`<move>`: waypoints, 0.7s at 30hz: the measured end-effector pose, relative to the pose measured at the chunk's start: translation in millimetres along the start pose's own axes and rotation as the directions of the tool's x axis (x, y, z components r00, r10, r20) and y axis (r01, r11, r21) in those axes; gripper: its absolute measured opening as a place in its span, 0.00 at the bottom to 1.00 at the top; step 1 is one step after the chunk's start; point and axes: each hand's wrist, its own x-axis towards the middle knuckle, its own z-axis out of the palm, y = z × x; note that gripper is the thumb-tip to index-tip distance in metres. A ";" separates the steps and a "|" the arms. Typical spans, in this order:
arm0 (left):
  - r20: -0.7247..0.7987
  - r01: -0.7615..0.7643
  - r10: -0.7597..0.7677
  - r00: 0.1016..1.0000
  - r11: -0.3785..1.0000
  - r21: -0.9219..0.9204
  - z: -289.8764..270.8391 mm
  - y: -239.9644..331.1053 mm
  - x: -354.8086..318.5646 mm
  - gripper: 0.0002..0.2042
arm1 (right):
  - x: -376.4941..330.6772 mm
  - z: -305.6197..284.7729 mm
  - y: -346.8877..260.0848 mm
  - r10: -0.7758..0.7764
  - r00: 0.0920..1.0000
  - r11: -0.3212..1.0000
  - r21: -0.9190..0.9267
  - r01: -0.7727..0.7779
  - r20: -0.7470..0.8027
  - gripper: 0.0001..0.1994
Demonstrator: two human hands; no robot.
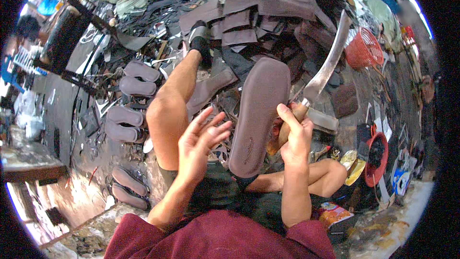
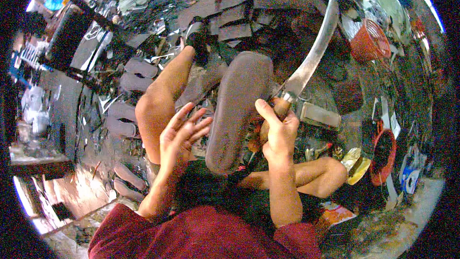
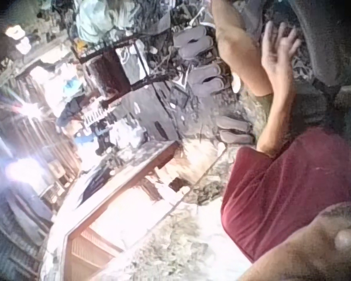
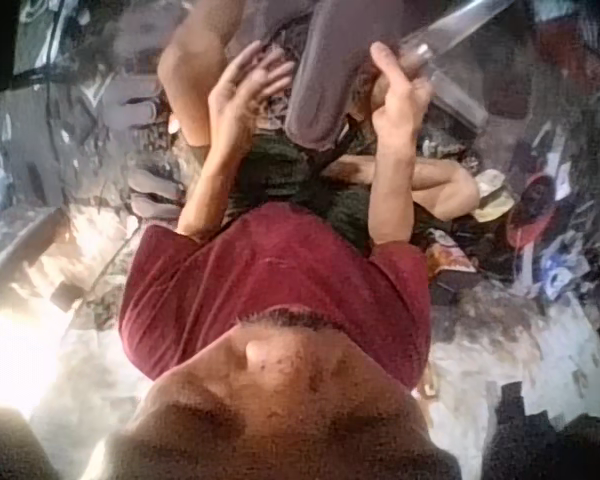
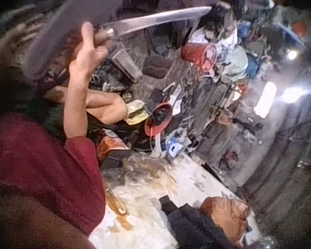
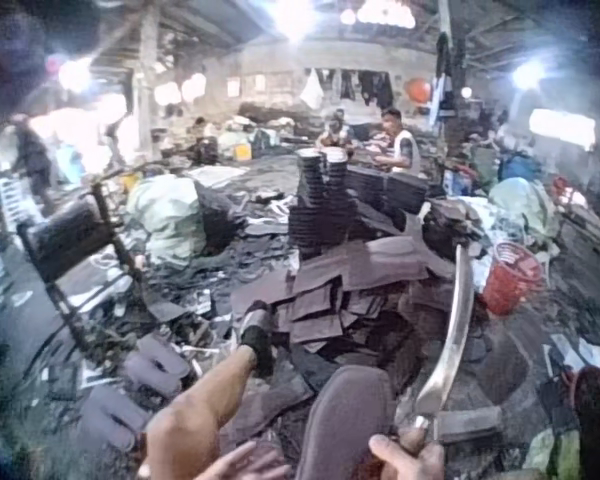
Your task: The person sits on the floor and uses a curved knife to trim the edges of a dark leather shoe insole. They repeatedly hold the insole, cut along its perimeter, and place the trimmed piece down among other leather scraps.
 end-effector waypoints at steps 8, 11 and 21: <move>0.098 -0.497 0.677 0.730 0.427 0.756 -8.1 32.5 0.5 0.47 | 12.8 -2.2 2.3 -0.122 0.952 0.963 -0.266 0.045 -0.279 0.12; -0.506 -0.343 0.634 0.585 0.759 0.554 -80.8 83.4 52.2 0.42 | 48.2 -96.2 4.2 -0.021 0.963 0.798 -0.584 -0.146 -0.269 0.31; -0.795 0.279 0.603 0.065 0.754 0.595 -354.5 -24.7 281.5 0.45 | 84.4 -73.2 58.8 0.025 0.996 0.769 -0.634 -0.074 -0.086 0.18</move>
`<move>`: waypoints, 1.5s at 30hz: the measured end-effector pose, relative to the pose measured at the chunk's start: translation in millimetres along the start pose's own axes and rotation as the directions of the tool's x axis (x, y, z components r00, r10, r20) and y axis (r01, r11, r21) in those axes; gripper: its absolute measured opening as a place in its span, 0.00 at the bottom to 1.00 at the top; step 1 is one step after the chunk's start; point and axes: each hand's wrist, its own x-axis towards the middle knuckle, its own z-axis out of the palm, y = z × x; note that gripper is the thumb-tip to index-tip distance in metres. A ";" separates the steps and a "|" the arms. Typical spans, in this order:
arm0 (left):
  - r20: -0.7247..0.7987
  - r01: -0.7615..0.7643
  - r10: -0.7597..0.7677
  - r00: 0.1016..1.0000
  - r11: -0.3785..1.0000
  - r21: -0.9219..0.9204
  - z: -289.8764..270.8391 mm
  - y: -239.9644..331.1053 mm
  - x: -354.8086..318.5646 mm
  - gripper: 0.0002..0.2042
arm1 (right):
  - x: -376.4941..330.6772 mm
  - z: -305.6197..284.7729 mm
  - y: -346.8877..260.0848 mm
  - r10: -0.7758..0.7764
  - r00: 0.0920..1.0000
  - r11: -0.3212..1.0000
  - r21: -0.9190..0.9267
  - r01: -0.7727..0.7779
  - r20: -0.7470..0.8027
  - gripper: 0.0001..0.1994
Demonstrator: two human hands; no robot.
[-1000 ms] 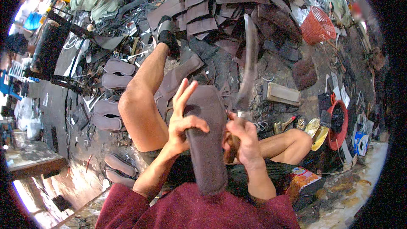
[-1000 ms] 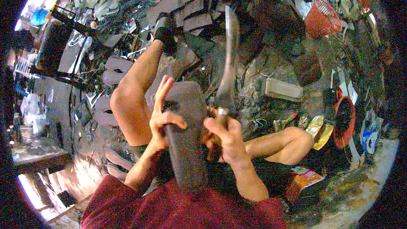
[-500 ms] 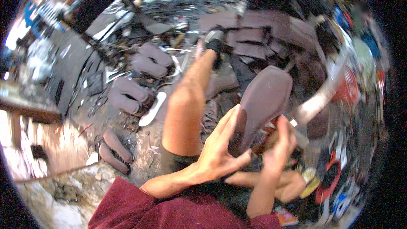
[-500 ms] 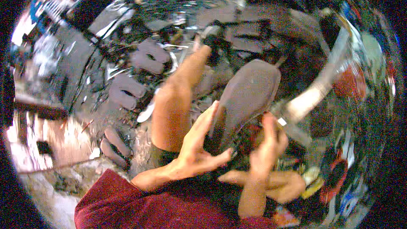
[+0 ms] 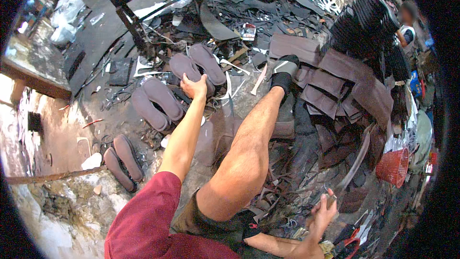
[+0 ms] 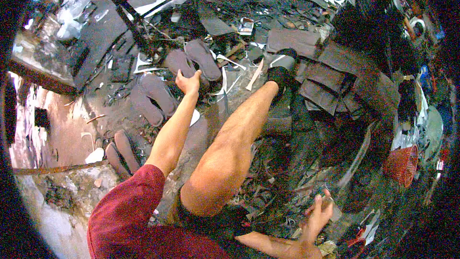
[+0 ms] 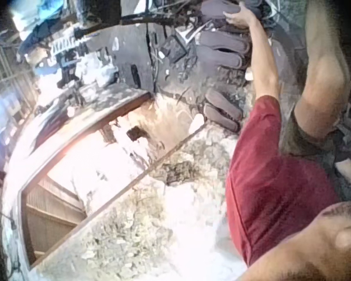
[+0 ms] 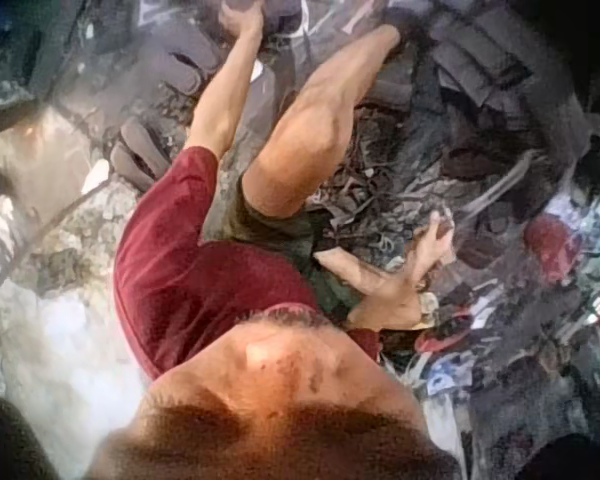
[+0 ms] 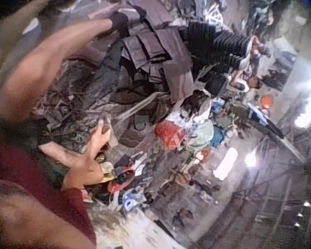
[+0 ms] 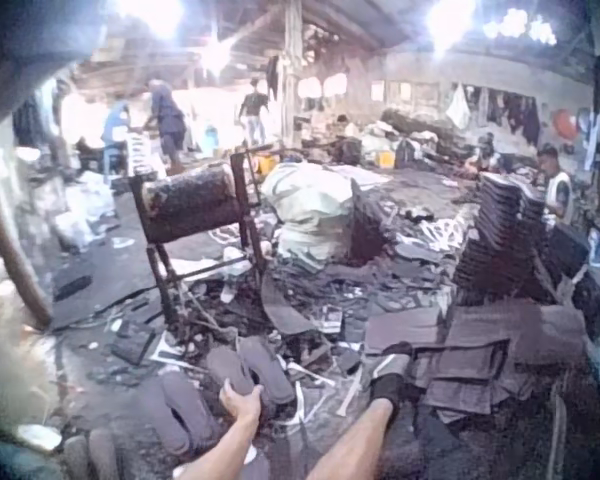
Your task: The person sits on the floor and uses a curved knife to trim the edges of a dark leather shoe insole. They repeatedly hold the insole, cut along its perimeter, and place the trimmed piece down among other leather scraps.
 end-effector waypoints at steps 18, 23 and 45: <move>0.468 -0.097 0.334 0.818 0.882 -0.461 -312.1 26.6 -162.7 0.15 | 57.6 142.2 -8.3 -0.068 0.995 0.957 0.275 0.087 -0.078 0.16; 0.479 0.023 0.672 0.565 0.567 -0.823 -335.9 117.3 -222.3 0.30 | -30.5 -28.3 -41.5 0.075 0.958 0.865 0.497 0.076 -0.277 0.23; 0.780 -0.703 0.603 -0.166 0.483 -0.522 -299.7 134.7 -313.5 0.56 | -146.2 -109.1 -24.5 0.121 0.837 0.723 0.625 0.294 -0.533 0.20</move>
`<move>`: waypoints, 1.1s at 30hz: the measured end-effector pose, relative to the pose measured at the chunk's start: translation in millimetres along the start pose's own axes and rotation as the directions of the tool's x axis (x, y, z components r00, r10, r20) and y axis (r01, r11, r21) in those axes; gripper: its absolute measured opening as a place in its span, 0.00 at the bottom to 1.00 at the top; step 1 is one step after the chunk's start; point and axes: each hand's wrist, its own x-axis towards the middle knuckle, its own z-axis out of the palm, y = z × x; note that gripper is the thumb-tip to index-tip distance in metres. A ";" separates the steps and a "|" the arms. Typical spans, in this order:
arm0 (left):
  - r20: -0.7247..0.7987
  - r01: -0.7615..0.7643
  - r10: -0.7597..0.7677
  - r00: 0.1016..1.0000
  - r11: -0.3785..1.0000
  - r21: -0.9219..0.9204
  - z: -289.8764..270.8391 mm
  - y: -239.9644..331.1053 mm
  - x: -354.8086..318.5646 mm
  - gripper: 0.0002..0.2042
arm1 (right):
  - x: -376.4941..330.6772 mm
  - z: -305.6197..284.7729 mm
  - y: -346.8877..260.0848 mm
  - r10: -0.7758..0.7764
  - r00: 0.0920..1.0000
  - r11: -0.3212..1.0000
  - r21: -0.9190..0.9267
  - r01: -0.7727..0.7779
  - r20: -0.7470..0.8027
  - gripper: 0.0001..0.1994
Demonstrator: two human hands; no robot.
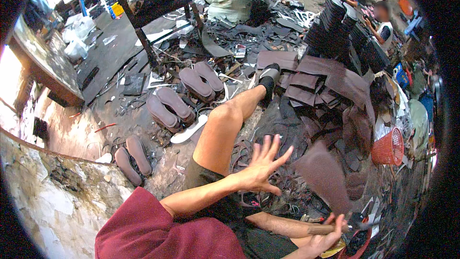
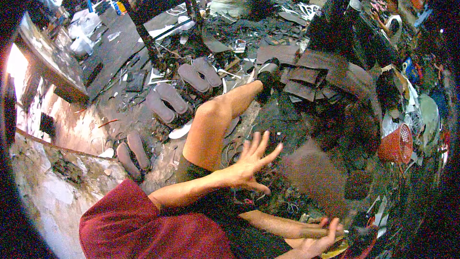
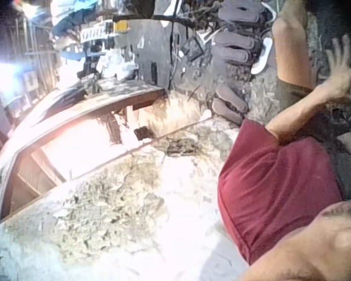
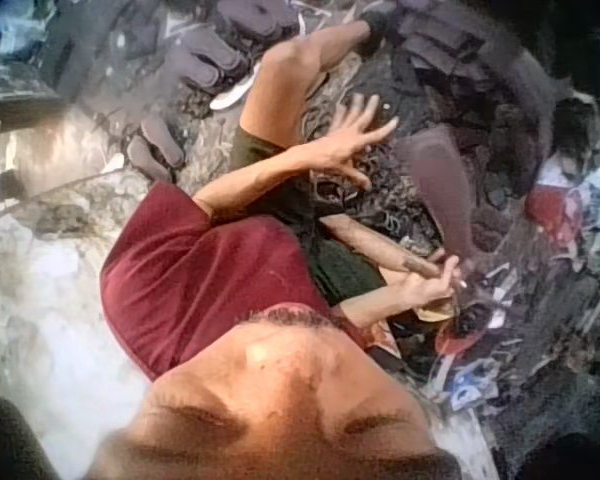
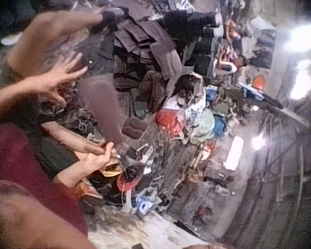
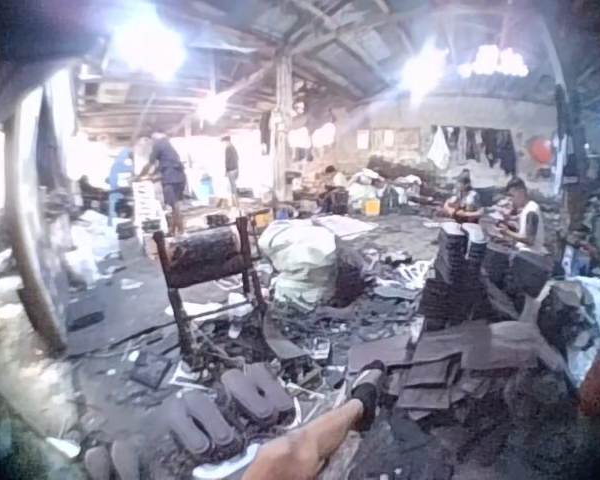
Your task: The person sits on the floor and uses a curved knife to trim the edges of a dark leather shoe insole. They repeatedly hold the insole, cut along its perimeter, and place the trimmed piece down among other leather scraps.
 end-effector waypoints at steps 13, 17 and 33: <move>0.120 0.179 -0.344 0.931 0.145 -0.973 -105.0 -4.5 -18.8 0.15 | -47.8 -11.4 53.1 0.408 0.748 0.874 -0.461 -0.154 0.524 0.20; 0.394 0.382 -0.389 0.833 -0.112 -0.917 -118.5 -16.9 -34.1 0.17 | -57.1 -40.4 64.8 0.080 0.528 0.644 -0.449 0.620 0.845 0.20; 0.513 0.511 -0.486 0.708 -0.149 -0.847 -85.9 -41.4 -52.4 0.17 | -112.7 -6.1 93.3 0.087 0.431 0.681 -0.369 0.632 0.898 0.21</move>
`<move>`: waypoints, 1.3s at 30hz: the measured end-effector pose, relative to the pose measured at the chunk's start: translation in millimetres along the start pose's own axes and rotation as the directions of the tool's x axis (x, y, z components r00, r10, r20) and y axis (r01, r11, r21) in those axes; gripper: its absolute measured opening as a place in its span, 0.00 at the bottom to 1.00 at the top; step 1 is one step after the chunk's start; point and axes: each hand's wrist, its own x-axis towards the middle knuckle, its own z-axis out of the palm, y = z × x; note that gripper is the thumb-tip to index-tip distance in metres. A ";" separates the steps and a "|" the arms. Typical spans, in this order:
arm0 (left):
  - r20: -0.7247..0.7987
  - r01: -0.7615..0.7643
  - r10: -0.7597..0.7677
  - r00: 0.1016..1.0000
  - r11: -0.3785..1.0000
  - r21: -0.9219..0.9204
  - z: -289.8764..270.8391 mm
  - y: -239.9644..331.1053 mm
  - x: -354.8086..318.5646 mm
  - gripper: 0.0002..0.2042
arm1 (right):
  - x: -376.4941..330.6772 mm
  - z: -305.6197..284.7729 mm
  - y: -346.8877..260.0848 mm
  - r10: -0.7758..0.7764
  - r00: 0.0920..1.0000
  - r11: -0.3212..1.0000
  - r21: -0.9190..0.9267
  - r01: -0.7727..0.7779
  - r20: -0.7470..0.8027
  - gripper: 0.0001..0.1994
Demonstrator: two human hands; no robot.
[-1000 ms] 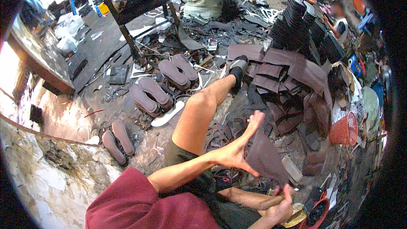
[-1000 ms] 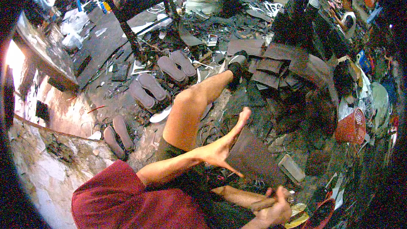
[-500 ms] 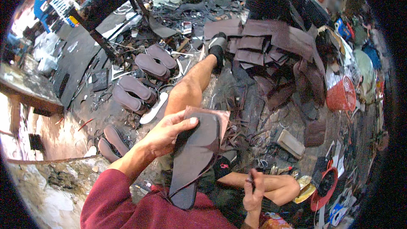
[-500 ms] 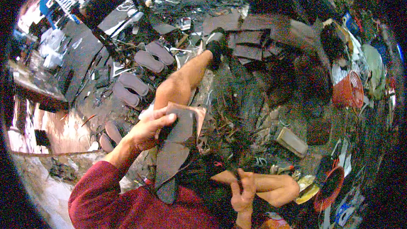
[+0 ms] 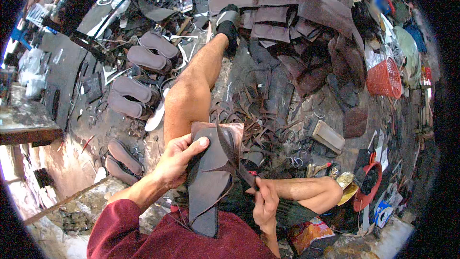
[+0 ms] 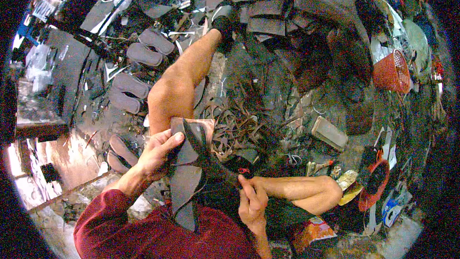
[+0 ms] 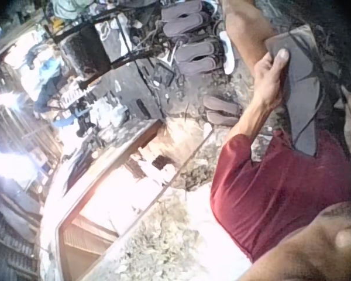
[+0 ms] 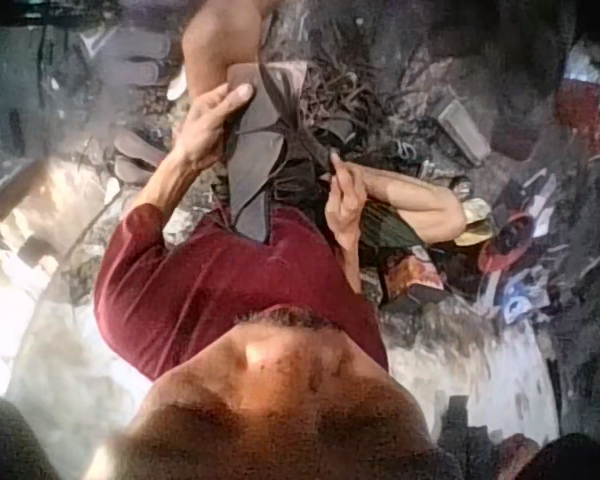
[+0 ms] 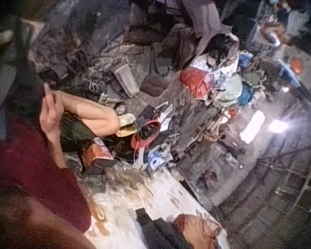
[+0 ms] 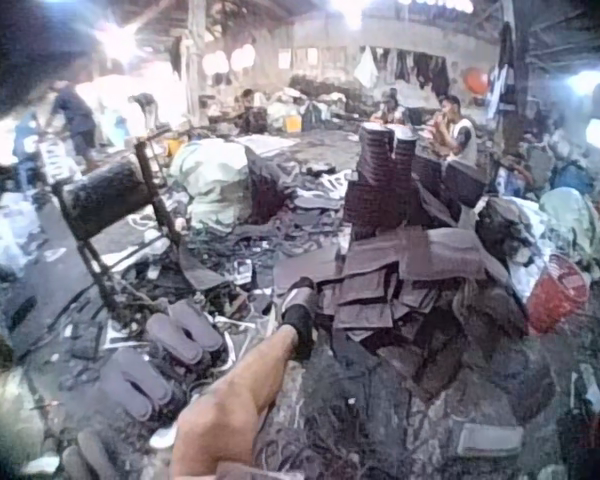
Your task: The person sits on the floor and uses a curved knife to trim the edges of a dark leather shoe insole. They repeatedly hold the insole, cut along its perimeter, and place the trimmed piece down among other leather scraps.
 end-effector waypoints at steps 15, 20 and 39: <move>0.089 0.119 -0.155 0.984 0.939 0.322 3.0 19.8 -1.3 0.16 | 181.2 -54.1 -41.9 -0.263 0.757 0.933 -0.042 0.357 0.598 0.21; 0.100 0.035 -0.097 0.990 0.866 0.499 -0.1 8.1 4.4 0.25 | 214.0 -39.3 -67.7 -0.143 0.583 0.948 -0.058 0.312 0.800 0.23; 0.069 -0.223 0.250 0.966 0.936 -0.272 160.1 -17.2 38.6 0.20 | 15.3 -51.7 -1.3 -0.032 0.873 0.998 0.037 0.057 -0.486 0.20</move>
